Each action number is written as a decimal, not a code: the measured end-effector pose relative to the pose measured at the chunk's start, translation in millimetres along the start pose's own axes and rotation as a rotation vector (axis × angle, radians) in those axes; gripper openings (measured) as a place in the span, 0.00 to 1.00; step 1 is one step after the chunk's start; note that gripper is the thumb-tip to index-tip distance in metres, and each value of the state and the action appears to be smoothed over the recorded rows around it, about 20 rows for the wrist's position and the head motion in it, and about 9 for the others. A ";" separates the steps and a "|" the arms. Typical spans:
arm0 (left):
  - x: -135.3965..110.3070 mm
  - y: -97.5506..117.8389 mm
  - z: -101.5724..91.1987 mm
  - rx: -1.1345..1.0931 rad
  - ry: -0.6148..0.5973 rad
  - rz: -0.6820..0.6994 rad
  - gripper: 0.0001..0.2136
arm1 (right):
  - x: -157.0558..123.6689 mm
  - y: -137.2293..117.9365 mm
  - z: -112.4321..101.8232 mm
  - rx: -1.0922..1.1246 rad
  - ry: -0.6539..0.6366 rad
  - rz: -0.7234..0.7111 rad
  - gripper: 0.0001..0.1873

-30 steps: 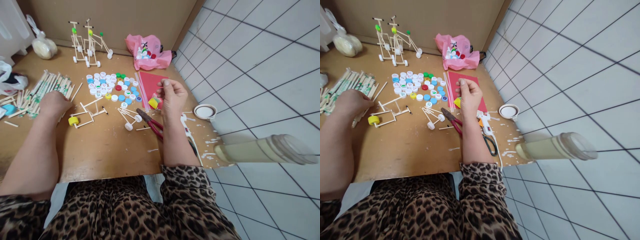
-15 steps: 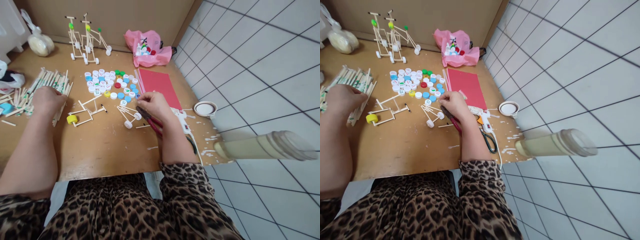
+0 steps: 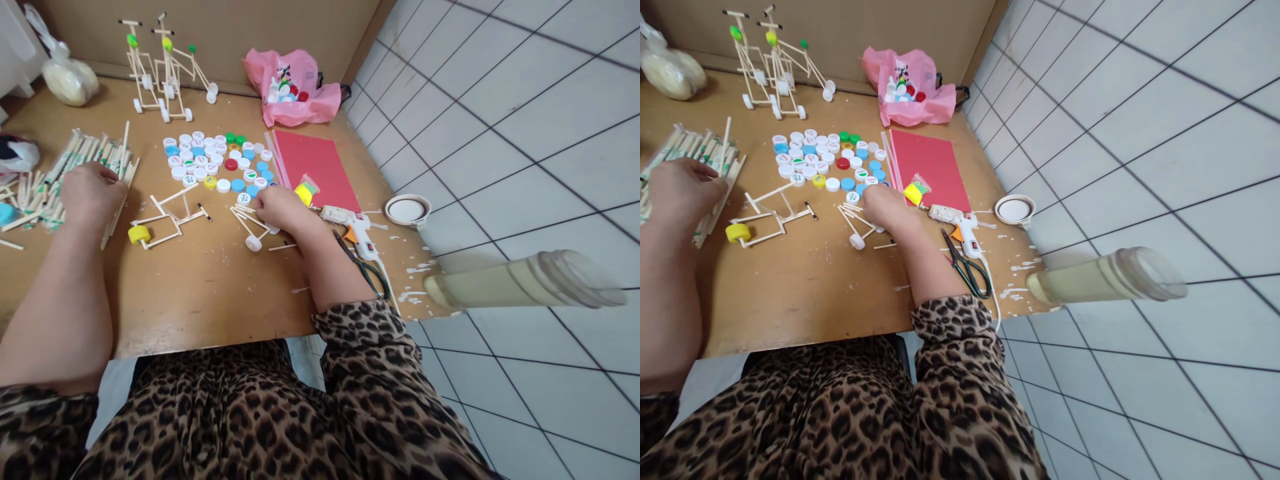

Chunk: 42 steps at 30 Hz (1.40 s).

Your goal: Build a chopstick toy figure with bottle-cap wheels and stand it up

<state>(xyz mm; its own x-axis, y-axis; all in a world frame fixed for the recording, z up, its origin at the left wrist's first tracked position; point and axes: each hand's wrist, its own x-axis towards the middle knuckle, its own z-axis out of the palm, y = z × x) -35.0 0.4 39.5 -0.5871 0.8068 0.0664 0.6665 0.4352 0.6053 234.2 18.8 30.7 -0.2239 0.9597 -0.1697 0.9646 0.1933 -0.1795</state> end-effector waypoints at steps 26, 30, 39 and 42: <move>-6.7 7.9 -5.7 0.004 0.044 -0.009 0.11 | -87.4 19.5 -0.1 -0.225 -0.110 -0.103 0.12; -5.7 8.4 -6.5 -0.170 0.110 0.009 0.12 | -91.3 29.1 -10.0 0.129 0.022 -0.105 0.08; -34.3 30.1 -26.2 -1.085 0.074 0.345 0.07 | -53.2 29.6 -14.9 1.451 -0.124 -0.215 0.17; -61.1 37.0 -19.7 -1.101 -0.328 0.418 0.10 | -36.9 17.2 -10.7 1.539 -0.212 -0.238 0.17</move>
<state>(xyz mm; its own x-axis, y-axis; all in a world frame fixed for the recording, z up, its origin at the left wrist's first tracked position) 16.5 -40.7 73.4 -0.1715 0.9352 0.3098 -0.0619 -0.3241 0.9440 260.6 -11.1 44.2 -0.4862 0.8683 -0.0987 -0.1274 -0.1821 -0.9750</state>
